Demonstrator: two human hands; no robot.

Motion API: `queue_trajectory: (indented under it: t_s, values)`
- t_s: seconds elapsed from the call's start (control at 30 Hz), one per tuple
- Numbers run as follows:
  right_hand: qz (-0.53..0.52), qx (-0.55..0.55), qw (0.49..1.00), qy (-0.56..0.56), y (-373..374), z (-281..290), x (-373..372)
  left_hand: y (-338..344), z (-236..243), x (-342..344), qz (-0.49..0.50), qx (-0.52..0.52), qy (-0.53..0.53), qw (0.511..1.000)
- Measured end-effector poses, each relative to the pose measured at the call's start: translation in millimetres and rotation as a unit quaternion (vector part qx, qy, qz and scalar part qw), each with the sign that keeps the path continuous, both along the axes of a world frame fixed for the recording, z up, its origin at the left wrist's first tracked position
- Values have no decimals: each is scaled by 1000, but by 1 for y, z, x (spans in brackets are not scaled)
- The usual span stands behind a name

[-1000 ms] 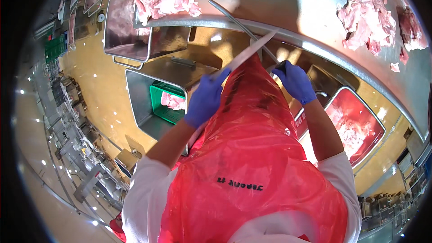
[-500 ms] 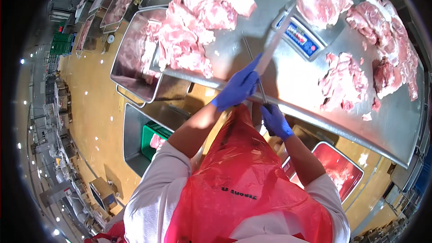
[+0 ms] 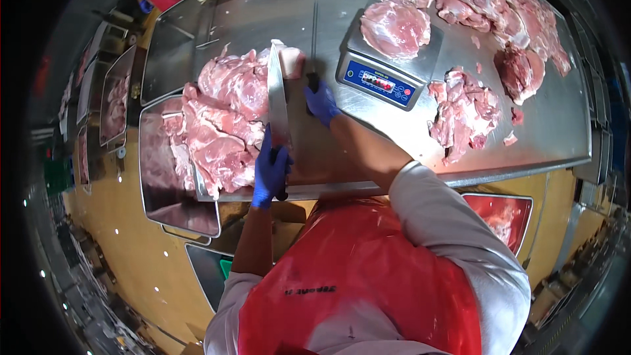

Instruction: The person uses a knife to cut large pieces of raw meat into smaller portions on a stainless steel table. They weigh the cut pieces on a digital scale and place them into a green plastic bin. The process involves repetitive cutting, weighing, and sorting of the meat.

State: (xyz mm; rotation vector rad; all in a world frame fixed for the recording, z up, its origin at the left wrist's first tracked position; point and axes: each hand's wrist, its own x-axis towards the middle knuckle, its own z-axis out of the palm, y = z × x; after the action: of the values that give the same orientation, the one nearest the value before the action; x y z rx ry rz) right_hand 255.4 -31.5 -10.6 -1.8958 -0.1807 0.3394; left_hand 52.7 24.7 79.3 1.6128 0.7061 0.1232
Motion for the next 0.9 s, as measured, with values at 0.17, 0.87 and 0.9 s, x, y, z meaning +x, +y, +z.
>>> queue_trajectory:
  t_s: [0.17,0.87,0.9]
  values:
    - [160,79,963,-203,-96,52,23,23,-17,25,-27,2,-41,999]
    - [187,-64,971,-135,-215,70,315,-115,61,188,-106,82,27,991]
    - [185,-53,968,-159,-216,68,310,-125,65,196,-119,129,8,984]
